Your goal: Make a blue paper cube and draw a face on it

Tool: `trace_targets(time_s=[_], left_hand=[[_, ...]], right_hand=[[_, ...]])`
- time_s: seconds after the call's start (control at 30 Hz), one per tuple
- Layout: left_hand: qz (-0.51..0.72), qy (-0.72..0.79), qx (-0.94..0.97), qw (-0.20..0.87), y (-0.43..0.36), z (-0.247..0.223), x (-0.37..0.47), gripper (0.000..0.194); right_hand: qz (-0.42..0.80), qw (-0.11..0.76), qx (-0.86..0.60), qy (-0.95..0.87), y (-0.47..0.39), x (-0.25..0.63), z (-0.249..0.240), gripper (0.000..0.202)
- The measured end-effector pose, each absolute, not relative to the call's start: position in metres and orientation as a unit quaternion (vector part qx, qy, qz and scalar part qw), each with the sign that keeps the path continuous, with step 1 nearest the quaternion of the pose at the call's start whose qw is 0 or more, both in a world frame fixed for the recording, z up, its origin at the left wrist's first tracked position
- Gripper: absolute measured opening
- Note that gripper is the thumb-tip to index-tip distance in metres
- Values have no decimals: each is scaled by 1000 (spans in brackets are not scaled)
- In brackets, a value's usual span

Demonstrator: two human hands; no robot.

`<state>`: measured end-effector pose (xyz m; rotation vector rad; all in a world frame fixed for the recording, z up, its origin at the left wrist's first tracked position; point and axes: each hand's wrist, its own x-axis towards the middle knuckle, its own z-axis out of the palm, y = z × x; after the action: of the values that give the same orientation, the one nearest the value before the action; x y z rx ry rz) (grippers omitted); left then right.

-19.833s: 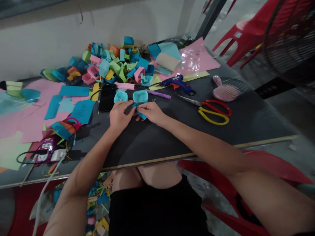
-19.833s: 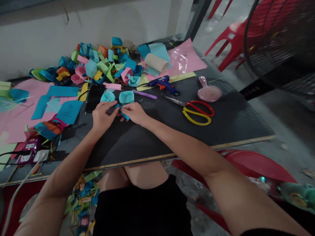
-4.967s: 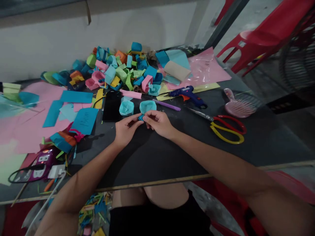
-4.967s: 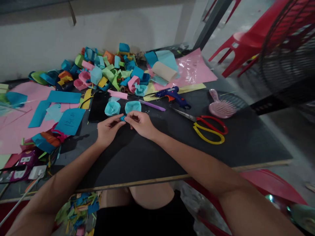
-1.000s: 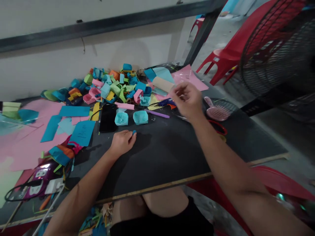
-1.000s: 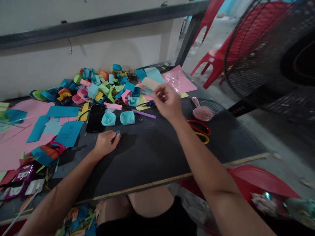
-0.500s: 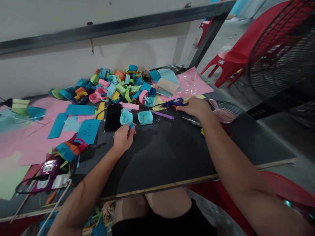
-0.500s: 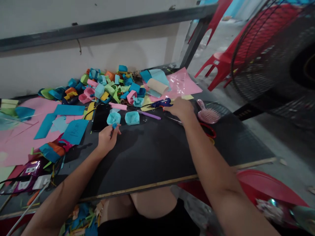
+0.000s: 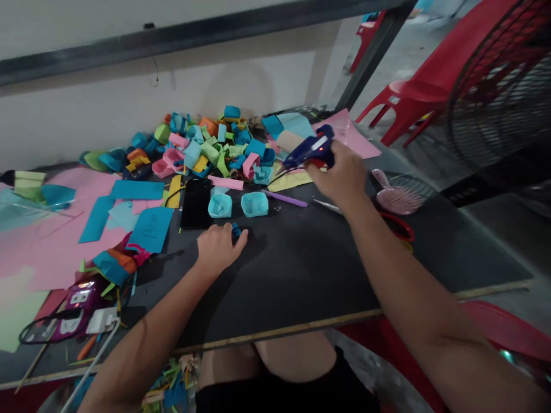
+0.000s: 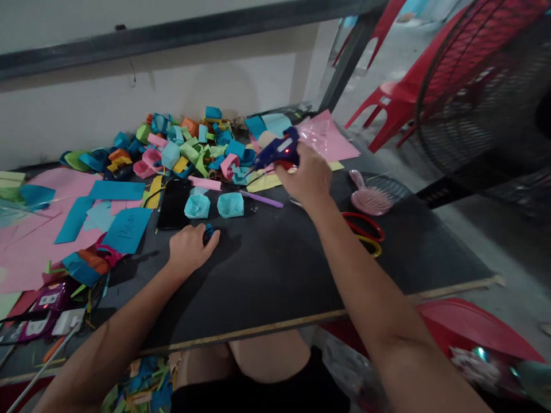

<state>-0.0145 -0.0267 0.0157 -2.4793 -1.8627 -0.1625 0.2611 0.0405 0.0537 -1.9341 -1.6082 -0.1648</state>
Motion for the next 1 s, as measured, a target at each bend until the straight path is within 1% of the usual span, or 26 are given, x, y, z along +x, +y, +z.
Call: trace_targets(time_s=[0.1, 0.27, 0.5, 0.83, 1.0], left_hand=[[-61, -597, -799, 23, -25, 15, -15, 48], [-105, -577, -809, 40, -23, 10, -16, 41], [-217, -506, -833, 56, -21, 1, -18, 31], [-205, -532, -821, -12, -18, 1, -20, 25], [-201, -541, -816, -30, -18, 2, -20, 24]], right_hand=[[-82, 298, -665, -680, 43, 244, 43, 36], [-86, 266, -624, -730, 45, 235, 22, 32], [-83, 255, -570, -777, 47, 247, 22, 32], [-95, 248, -565, -781, 43, 243, 27, 37], [-96, 252, -551, -790, 42, 242, 28, 34]])
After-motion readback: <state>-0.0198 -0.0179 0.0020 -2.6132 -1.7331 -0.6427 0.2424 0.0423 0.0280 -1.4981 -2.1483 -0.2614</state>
